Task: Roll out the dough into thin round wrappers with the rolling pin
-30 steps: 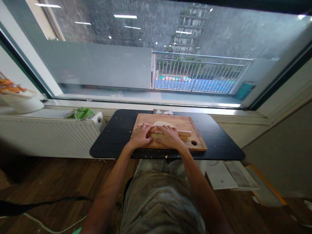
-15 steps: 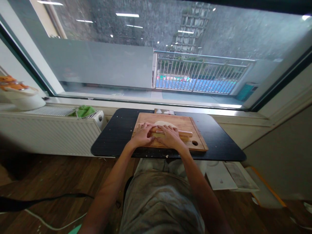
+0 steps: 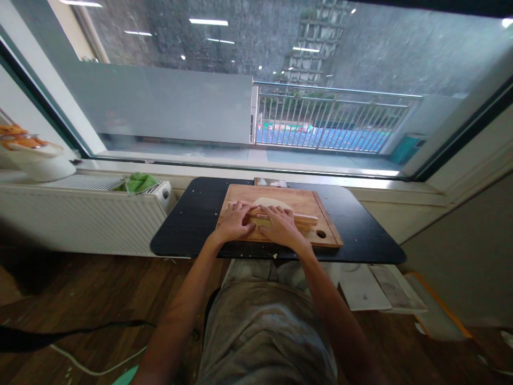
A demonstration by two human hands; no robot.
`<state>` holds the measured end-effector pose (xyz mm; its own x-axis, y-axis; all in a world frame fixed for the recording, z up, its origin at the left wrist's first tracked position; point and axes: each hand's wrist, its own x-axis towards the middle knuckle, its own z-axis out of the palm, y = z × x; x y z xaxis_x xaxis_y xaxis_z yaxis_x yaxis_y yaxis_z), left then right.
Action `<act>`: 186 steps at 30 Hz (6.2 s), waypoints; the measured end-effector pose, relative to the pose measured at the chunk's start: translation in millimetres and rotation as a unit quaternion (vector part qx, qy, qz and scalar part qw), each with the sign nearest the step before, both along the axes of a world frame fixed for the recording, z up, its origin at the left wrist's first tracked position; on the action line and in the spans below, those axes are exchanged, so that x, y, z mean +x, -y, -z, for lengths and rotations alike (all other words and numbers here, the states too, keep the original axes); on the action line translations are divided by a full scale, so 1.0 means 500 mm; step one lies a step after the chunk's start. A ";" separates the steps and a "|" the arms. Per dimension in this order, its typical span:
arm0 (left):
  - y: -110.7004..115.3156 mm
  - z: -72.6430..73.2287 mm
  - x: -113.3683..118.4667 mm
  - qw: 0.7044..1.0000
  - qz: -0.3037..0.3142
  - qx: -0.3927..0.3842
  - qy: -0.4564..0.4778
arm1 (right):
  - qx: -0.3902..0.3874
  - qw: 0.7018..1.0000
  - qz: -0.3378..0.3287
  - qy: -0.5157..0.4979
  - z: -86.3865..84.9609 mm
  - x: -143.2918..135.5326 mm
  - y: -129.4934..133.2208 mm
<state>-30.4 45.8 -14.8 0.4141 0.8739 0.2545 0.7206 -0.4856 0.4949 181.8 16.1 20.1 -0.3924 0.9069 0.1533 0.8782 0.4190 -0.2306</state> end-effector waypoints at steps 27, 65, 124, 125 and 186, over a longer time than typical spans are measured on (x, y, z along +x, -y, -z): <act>0.000 -0.003 -0.006 0.999 0.026 -0.002 0.032 | 0.014 1.000 0.007 -0.020 0.013 -0.003 -0.006; -0.006 0.008 -0.003 0.999 0.006 -0.001 0.034 | 0.011 0.999 0.016 -0.025 0.021 0.007 -0.021; -0.006 -0.002 0.003 1.000 -0.020 0.012 -0.016 | -0.037 0.996 -0.076 0.033 -0.018 0.006 -0.085; -0.006 -0.002 0.004 1.000 -0.019 0.013 -0.017 | -0.036 0.996 -0.076 0.034 -0.018 0.005 -0.085; 0.009 -0.006 0.013 0.999 -0.028 0.014 -0.034 | 0.009 0.992 -0.115 -0.046 0.005 0.131 -0.067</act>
<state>-23.8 41.3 -11.7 0.3821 0.8890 0.2522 0.7788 -0.4567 0.4299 247.3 49.5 17.7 -0.5720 0.7918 0.2144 0.7345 0.6107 -0.2959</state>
